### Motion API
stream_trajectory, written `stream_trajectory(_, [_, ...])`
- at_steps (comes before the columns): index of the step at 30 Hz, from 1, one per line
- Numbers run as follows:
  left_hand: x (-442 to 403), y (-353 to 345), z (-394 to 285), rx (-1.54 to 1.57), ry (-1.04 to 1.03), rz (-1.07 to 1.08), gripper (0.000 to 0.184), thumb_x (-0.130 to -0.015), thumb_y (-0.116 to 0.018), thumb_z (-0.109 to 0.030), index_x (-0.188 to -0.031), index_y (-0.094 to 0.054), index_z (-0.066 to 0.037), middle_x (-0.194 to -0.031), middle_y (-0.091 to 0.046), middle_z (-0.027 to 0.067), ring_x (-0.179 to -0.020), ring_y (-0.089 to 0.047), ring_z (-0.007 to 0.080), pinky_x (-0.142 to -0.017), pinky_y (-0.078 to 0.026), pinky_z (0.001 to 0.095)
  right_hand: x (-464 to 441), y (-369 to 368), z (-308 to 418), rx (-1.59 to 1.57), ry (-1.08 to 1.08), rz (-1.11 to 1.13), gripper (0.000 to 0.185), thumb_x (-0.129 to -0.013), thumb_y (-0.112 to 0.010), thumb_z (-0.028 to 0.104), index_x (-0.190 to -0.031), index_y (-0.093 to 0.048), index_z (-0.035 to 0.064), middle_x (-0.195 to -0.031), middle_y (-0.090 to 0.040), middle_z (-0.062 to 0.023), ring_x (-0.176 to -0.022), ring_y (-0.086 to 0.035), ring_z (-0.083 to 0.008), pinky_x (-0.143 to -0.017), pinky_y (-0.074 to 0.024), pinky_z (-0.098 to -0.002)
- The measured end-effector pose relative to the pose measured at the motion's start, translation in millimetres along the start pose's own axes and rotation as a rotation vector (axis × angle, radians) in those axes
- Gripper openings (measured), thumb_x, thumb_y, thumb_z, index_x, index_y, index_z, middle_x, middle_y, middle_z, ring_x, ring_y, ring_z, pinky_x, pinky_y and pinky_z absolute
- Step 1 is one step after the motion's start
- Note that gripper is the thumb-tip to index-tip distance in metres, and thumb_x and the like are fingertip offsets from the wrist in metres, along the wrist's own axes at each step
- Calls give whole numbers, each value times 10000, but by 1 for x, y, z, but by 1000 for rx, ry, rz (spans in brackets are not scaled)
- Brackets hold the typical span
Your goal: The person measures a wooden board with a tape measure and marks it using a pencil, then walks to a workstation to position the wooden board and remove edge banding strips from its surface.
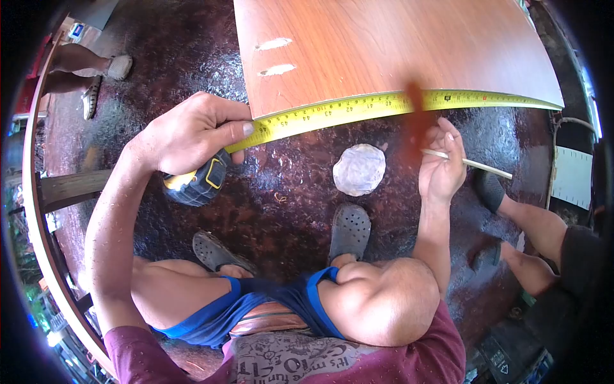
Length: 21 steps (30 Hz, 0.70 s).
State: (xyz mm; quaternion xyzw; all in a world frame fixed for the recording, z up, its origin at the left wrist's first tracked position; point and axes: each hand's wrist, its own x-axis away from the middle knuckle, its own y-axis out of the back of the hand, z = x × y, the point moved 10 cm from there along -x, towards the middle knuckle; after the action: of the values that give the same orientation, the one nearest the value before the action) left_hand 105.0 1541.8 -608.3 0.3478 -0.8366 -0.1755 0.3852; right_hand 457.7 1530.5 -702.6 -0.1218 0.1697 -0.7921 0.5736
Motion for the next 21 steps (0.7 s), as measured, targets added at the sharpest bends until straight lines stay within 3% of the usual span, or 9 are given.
stream_trajectory(2, [1, -1, 1, 20, -10, -9, 264, -1003, -515, -190, -1054, -679, 11, -755, -705, 87, -755, -692, 142, -739, -538, 340, -4, -5, 3, -15, -7, 10, 372, -991, -447, 191, -1239, -545, -68, -948, -661, -167, -720, -612, -200, -726, -561, -414])
stream_trajectory(5, [0, 0, -3, 25, -49, -36, 313, -1011, -521, -249, -934, -677, 12, -723, -701, 83, -712, -694, 151, -693, -535, 335, -15, -13, 12, -32, -16, 6, 389, -1008, -443, 220, -1261, -535, -60, -1006, -657, -173, -665, -564, -176, -687, -556, -406])
stream_trajectory(8, [-1, -1, 0, 5, 0, 14, 270, -1006, -514, -190, -1084, -675, 11, -767, -709, 90, -756, -691, 136, -739, -540, 338, -25, -15, 11, -93, -101, 17, 388, -1028, -432, 272, -1277, -517, -12, -1070, -639, -159, -599, -487, -150, -662, -532, -400])
stream_trajectory(12, [0, -3, 2, 51, 7, 14, 274, -1008, -511, -193, -1061, -673, 23, -764, -708, 90, -767, -691, 142, -747, -540, 337, -43, -9, 14, -214, -124, 95, 311, -1031, -435, 292, -1215, -506, 51, -1065, -608, -123, -561, -452, -140, -647, -488, -380])
stream_trajectory(19, [2, -12, 3, 123, 3, 52, 289, -1001, -529, -223, -1045, -677, 21, -779, -710, 87, -773, -687, 155, -762, -538, 344, -85, 25, 38, -308, -131, 121, 272, -1042, -408, 262, -1177, -512, 49, -1041, -617, -111, -488, -404, -121, -626, -462, -341])
stream_trajectory(21, [0, -27, 6, 84, -21, 125, 312, -973, -581, -275, -1052, -678, 11, -803, -709, 124, -761, -688, 194, -733, -533, 370, -88, 25, 49, -257, -123, 86, 313, -1041, -420, 251, -1242, -493, 23, -1057, -620, -128, -461, -389, -104, -575, -444, -296])
